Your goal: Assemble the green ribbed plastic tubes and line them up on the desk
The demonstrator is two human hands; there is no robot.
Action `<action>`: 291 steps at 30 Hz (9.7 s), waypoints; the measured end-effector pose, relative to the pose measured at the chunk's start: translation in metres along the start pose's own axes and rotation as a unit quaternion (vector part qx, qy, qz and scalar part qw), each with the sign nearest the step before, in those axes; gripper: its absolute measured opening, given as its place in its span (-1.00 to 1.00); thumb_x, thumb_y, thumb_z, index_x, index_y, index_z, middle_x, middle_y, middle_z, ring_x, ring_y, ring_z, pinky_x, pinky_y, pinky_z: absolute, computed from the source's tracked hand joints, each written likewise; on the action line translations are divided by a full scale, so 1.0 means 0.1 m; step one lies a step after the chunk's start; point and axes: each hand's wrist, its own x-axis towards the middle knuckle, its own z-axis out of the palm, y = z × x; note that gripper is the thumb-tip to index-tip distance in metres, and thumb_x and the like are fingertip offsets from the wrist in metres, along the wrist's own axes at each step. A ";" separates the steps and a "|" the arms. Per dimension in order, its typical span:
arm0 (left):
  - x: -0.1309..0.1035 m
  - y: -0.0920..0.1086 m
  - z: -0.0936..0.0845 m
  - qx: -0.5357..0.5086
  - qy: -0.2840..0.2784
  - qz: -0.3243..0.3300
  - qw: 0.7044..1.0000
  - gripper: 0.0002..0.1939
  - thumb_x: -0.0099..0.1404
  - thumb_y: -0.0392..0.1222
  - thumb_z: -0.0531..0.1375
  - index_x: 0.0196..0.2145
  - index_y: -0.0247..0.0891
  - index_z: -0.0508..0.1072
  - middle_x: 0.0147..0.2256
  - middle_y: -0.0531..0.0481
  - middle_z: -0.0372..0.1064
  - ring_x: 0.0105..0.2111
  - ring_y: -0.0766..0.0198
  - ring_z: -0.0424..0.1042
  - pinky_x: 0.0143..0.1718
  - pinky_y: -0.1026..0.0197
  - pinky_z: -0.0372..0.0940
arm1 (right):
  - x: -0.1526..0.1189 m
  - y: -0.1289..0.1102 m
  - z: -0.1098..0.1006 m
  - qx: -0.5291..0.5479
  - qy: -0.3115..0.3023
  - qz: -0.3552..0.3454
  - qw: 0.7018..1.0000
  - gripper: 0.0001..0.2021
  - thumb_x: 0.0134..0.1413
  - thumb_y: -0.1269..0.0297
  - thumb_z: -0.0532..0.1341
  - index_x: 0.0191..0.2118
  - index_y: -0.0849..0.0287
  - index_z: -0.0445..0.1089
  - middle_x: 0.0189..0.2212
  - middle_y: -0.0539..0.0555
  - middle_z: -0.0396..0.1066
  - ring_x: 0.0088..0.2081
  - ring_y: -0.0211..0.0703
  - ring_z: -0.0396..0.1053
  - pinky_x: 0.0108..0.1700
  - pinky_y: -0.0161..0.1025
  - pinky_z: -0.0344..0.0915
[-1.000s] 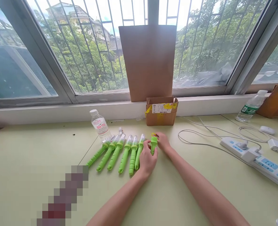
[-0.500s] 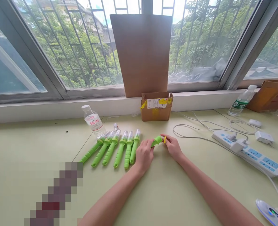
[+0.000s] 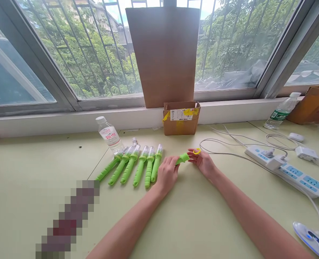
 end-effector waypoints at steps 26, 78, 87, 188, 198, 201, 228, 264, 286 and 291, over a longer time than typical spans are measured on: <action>0.00 -0.04 0.01 0.035 -0.019 0.016 0.999 -0.72 0.30 -0.32 0.05 -0.04 -0.14 0.32 -0.23 -0.02 0.35 -0.25 0.22 0.31 -0.22 0.17 0.25 | -0.08 0.08 0.13 -0.151 -0.046 -0.010 0.987 -0.66 -0.07 0.17 0.15 -0.21 0.26 0.49 -0.52 0.04 0.37 -0.55 -0.26 0.27 -0.49 -0.29 0.24; -0.03 -0.09 0.01 0.159 0.003 0.111 0.981 -0.59 0.22 -0.47 0.00 -0.02 -0.18 0.31 -0.22 -0.08 0.35 -0.26 0.18 0.32 -0.29 0.16 0.19 | -0.10 0.16 0.15 -0.203 -0.030 -0.025 0.978 -0.46 0.08 -0.13 0.07 -0.12 0.30 0.40 -0.52 0.06 0.40 -0.54 -0.18 0.33 -0.43 -0.22 0.26; -0.04 -0.10 0.02 0.191 -0.001 0.115 0.975 -0.61 0.24 -0.45 0.00 0.00 -0.22 0.27 -0.20 -0.09 0.35 -0.27 0.18 0.32 -0.30 0.15 0.18 | -0.11 0.14 0.14 -0.219 -0.046 -0.038 0.974 -0.46 0.07 -0.15 0.07 -0.11 0.25 0.42 -0.48 0.06 0.42 -0.53 -0.22 0.34 -0.44 -0.25 0.29; 0.11 0.09 -0.17 -0.406 -0.147 -0.242 0.869 -0.55 0.25 0.10 0.09 -0.07 -0.28 0.39 -0.26 -0.08 0.42 -0.54 0.39 0.33 -0.54 0.30 0.25 | -0.23 0.13 0.30 -0.256 0.016 -0.189 0.948 -0.48 -0.31 -0.10 0.38 -0.36 0.09 0.13 -0.33 0.05 0.41 -0.32 -0.06 0.45 -0.44 -0.19 0.44; 0.11 0.04 -0.22 -0.469 -0.202 -0.322 0.797 -0.45 0.04 -0.01 0.30 -0.04 -0.23 0.29 -0.15 -0.13 0.30 -0.53 0.43 0.36 -0.65 0.39 0.23 | -0.24 0.15 0.32 -0.230 0.031 -0.178 0.956 -0.54 -0.25 0.02 0.40 -0.41 0.10 0.11 -0.46 -0.02 0.37 -0.41 -0.14 0.42 -0.40 -0.16 0.49; 0.11 0.05 -0.26 -0.479 -0.198 -0.318 0.794 -0.44 -0.02 -0.08 0.35 -0.08 -0.23 0.28 -0.10 -0.15 0.27 -0.43 0.34 0.40 -0.58 0.33 0.32 | -0.24 0.15 0.33 -0.217 0.041 -0.171 0.960 -0.54 -0.26 0.04 0.41 -0.41 0.10 0.12 -0.47 -0.03 0.38 -0.41 -0.14 0.43 -0.41 -0.15 0.50; 0.00 0.04 -0.09 -0.296 -0.048 -0.211 0.930 -0.74 0.21 -0.04 0.15 -0.19 -0.22 0.41 -0.36 -0.01 0.43 -0.41 0.29 0.36 -0.43 0.28 0.25 | -0.17 0.09 0.23 -0.157 0.123 -0.170 0.965 -0.55 -0.24 0.06 0.41 -0.35 0.11 0.15 -0.41 -0.04 0.39 -0.39 -0.08 0.49 -0.50 -0.21 0.48; 0.11 0.02 -0.22 -0.406 -0.070 -0.331 0.849 -0.61 0.00 0.03 0.32 -0.31 -0.23 0.33 -0.42 0.09 0.36 -0.67 0.50 0.23 -0.66 0.37 0.16 | -0.16 0.14 0.23 -0.159 0.110 -0.164 0.967 -0.51 -0.32 0.00 0.42 -0.40 0.12 0.15 -0.46 0.03 0.48 -0.42 -0.05 0.50 -0.41 -0.14 0.48; 0.10 -0.05 -0.19 -0.452 -0.066 -0.377 0.806 -0.56 0.02 0.15 0.27 -0.38 -0.28 0.31 -0.57 0.04 0.41 -0.73 0.43 0.24 -0.70 0.35 0.09 | -0.17 0.15 0.23 -0.156 0.083 -0.174 0.969 -0.52 -0.32 0.00 0.42 -0.42 0.11 0.15 -0.46 -0.02 0.44 -0.38 -0.11 0.47 -0.26 -0.07 0.48; 0.11 -0.05 -0.22 -0.462 -0.069 -0.389 0.794 -0.56 0.01 0.16 0.27 -0.40 -0.28 0.30 -0.57 0.02 0.42 -0.74 0.43 0.23 -0.70 0.35 0.08 | -0.19 0.14 0.25 -0.171 0.072 -0.177 0.967 -0.52 -0.30 0.00 0.42 -0.38 0.11 0.16 -0.41 0.00 0.43 -0.29 -0.08 0.46 -0.28 -0.09 0.49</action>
